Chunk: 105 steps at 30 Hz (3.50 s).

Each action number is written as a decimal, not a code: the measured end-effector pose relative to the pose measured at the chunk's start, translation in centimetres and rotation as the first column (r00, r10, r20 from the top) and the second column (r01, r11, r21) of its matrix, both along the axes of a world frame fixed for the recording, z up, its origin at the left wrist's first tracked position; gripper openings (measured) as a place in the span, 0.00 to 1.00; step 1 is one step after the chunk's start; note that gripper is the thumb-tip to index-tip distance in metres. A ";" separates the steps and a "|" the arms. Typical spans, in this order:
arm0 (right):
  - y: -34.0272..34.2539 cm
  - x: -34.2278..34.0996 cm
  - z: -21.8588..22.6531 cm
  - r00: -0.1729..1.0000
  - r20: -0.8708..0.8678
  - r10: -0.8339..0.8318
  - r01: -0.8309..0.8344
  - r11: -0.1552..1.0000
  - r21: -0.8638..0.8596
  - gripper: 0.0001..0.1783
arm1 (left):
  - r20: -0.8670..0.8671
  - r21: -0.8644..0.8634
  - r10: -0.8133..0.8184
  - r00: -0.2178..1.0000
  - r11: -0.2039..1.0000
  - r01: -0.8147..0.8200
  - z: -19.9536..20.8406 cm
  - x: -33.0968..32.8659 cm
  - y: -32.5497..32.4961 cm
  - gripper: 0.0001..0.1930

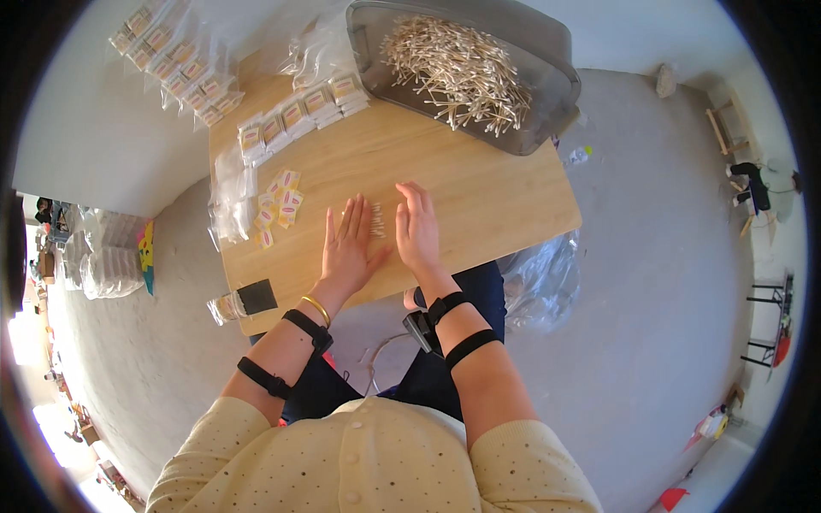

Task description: Manually align and pack cotton swabs into plastic bags.

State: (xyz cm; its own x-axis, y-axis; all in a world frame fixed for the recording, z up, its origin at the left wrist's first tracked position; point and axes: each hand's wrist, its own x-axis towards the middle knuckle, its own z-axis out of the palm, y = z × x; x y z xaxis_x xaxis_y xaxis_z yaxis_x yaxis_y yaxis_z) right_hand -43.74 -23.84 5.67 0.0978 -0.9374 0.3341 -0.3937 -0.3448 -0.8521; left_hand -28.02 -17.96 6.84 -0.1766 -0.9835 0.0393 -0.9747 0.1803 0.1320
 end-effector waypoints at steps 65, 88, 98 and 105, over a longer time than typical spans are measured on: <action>3.9 0.8 0.9 0.647 -0.728 0.229 -0.323 0.946 0.011 0.40 | -0.033 0.031 0.108 0.994 0.994 -0.107 -1.3 4.4 3.2 0.50; 1.9 1.0 0.8 0.923 -0.350 0.158 -0.205 0.973 -0.102 0.13 | -0.573 -0.144 0.191 0.797 0.934 -0.327 -1.2 5.6 1.3 0.10; 3.0 1.0 0.9 0.926 -0.332 0.182 -0.217 0.974 -0.070 0.11 | -0.495 -0.123 0.154 0.855 0.962 -0.244 -0.6 6.8 0.2 0.06; 3.0 0.6 0.9 0.937 -0.301 0.174 -0.206 0.975 -0.077 0.12 | -0.535 -0.128 0.136 0.834 0.962 -0.240 -0.6 7.4 0.2 0.06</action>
